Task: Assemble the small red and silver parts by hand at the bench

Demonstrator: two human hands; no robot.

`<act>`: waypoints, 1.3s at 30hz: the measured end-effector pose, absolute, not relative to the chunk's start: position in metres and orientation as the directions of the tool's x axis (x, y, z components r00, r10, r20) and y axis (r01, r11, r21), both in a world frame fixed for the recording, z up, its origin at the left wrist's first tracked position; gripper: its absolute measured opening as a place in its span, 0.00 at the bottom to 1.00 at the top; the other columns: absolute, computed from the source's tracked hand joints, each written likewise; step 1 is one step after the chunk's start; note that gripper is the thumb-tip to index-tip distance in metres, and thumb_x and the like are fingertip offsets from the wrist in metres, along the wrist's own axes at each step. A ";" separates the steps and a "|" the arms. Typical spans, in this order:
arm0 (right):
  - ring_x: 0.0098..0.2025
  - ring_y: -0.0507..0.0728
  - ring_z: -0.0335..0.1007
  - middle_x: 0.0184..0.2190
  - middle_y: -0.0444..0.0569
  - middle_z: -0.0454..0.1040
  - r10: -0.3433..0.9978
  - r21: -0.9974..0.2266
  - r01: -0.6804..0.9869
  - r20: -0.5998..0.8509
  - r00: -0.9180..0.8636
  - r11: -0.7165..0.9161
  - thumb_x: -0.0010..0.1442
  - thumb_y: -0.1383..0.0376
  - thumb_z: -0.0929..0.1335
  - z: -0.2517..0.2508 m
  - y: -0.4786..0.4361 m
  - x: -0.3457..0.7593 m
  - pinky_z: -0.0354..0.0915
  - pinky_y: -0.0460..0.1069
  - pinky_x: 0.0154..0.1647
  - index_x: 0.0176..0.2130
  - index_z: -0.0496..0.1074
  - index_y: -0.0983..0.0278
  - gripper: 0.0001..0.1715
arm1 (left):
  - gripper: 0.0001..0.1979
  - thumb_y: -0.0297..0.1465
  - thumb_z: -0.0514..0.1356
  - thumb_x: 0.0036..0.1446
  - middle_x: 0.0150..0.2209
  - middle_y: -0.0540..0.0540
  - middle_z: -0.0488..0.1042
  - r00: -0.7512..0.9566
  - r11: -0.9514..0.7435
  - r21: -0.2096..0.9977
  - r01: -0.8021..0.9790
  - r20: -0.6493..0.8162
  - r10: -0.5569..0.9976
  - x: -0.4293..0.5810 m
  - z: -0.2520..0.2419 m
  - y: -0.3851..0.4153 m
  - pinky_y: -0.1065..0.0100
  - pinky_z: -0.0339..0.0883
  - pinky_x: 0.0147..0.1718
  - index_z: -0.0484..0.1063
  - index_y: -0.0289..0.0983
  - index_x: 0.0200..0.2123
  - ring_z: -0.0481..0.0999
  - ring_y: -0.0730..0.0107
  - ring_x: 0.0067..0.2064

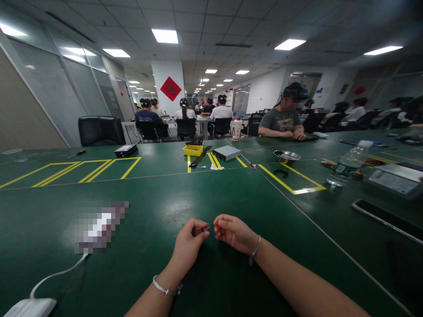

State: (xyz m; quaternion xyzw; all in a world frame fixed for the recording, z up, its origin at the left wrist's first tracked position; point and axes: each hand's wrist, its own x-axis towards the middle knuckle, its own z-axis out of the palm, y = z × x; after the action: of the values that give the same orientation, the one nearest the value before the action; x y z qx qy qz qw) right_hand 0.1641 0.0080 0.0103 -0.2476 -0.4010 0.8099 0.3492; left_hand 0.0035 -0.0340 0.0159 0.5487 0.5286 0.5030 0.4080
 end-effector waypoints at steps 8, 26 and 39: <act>0.26 0.47 0.65 0.26 0.43 0.70 0.765 -0.839 -0.349 -0.115 -0.634 -0.417 0.40 0.72 0.71 0.011 0.007 0.164 0.60 0.46 0.32 0.28 0.67 0.67 0.11 | 0.08 0.33 0.54 0.49 0.28 0.48 0.72 -0.028 -0.116 0.989 0.088 0.118 0.993 0.003 0.016 -0.035 0.69 0.63 0.30 0.65 0.34 0.31 0.70 0.72 0.28; 0.27 0.48 0.65 0.28 0.45 0.71 0.793 -0.829 -0.366 -0.142 -0.593 -0.422 0.42 0.68 0.70 0.010 0.008 0.162 0.59 0.48 0.34 0.32 0.69 0.67 0.12 | 0.08 0.30 0.57 0.45 0.27 0.49 0.72 -0.041 -0.090 0.987 0.136 0.097 0.994 0.003 0.017 -0.035 0.70 0.62 0.31 0.68 0.34 0.31 0.70 0.72 0.30; 0.28 0.49 0.66 0.28 0.47 0.71 0.891 -0.872 -0.362 -0.160 -0.426 -0.330 0.38 0.66 0.72 0.009 0.002 0.152 0.60 0.49 0.36 0.30 0.70 0.68 0.15 | 0.08 0.31 0.57 0.44 0.22 0.53 0.67 -0.096 -0.125 0.947 0.297 0.160 0.983 0.003 0.017 -0.034 0.72 0.60 0.25 0.69 0.36 0.31 0.66 0.74 0.24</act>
State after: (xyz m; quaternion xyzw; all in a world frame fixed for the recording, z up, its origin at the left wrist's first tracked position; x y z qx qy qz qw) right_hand 0.1519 0.0018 0.0091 -0.3322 -0.3975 0.7448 0.4205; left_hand 0.0028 -0.0344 0.0166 0.5720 0.5594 0.4849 0.3532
